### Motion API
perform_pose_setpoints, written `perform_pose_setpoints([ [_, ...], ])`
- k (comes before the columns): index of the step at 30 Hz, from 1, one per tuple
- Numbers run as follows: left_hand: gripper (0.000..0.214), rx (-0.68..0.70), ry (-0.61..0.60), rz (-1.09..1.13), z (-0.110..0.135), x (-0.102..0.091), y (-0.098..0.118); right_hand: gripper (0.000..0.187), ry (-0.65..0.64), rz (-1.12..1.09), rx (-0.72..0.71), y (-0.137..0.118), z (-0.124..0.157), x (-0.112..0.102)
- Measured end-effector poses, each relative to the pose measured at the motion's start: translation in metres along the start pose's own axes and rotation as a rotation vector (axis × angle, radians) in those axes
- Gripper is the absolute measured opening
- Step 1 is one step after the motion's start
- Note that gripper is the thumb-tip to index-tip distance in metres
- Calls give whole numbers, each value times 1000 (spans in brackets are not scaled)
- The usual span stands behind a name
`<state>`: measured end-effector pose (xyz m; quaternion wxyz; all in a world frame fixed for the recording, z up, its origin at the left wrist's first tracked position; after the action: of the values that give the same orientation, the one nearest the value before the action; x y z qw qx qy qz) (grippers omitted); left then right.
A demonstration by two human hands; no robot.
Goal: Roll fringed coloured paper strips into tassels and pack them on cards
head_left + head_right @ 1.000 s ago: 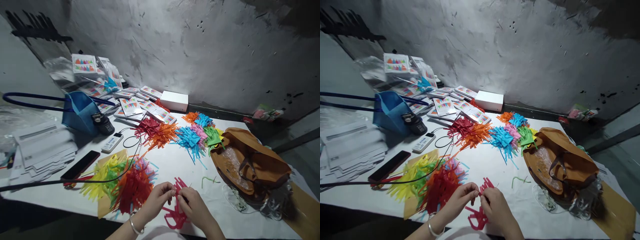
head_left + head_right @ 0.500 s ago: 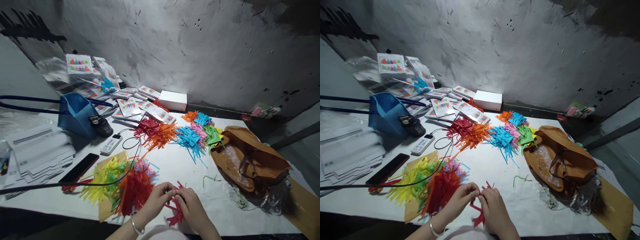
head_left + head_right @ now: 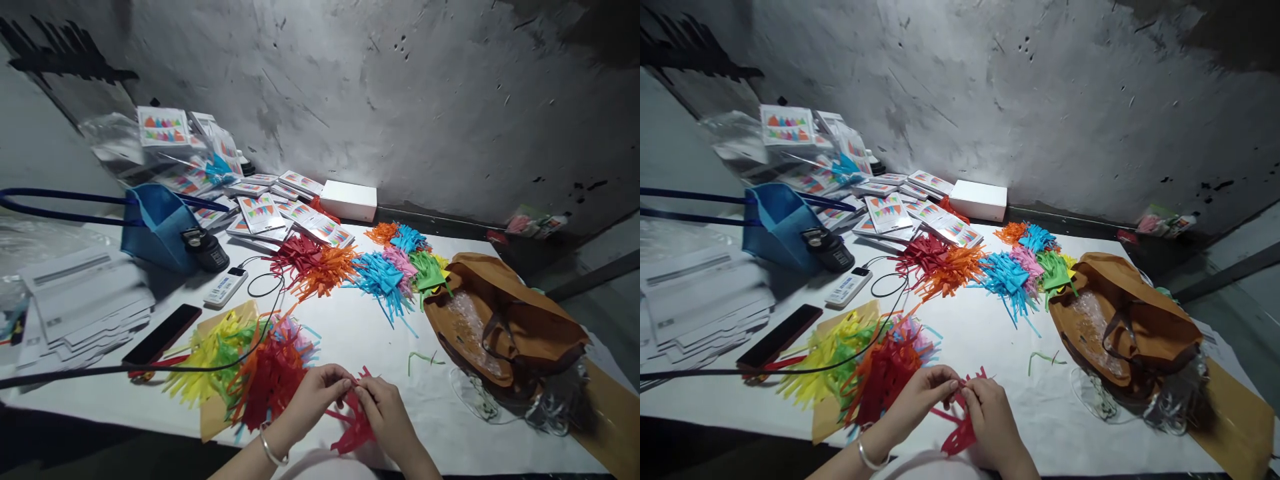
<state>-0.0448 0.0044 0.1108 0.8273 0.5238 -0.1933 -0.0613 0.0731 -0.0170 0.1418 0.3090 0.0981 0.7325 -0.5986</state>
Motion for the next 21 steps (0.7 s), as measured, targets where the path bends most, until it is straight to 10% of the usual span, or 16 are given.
perform_pose_setpoints([
  [11,13,184,141,-630,10,-3,15,21,-18,-89,-8,3,3,10],
  [21,11,205,323,-610,20,-23,2,24,-6,141,-130,36,9,35],
])
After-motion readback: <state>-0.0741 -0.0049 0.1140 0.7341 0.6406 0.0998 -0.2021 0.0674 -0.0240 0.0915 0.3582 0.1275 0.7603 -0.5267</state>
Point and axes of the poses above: each hand's wrist, its own z-axis away from the middle knuckle, its own x-axis out of the palm, y = z × x, the point moved 8 cm from there along -z, towards the middle knuckle, and after that the axes turned 6 degrees about -x, right-handed, at the moved point
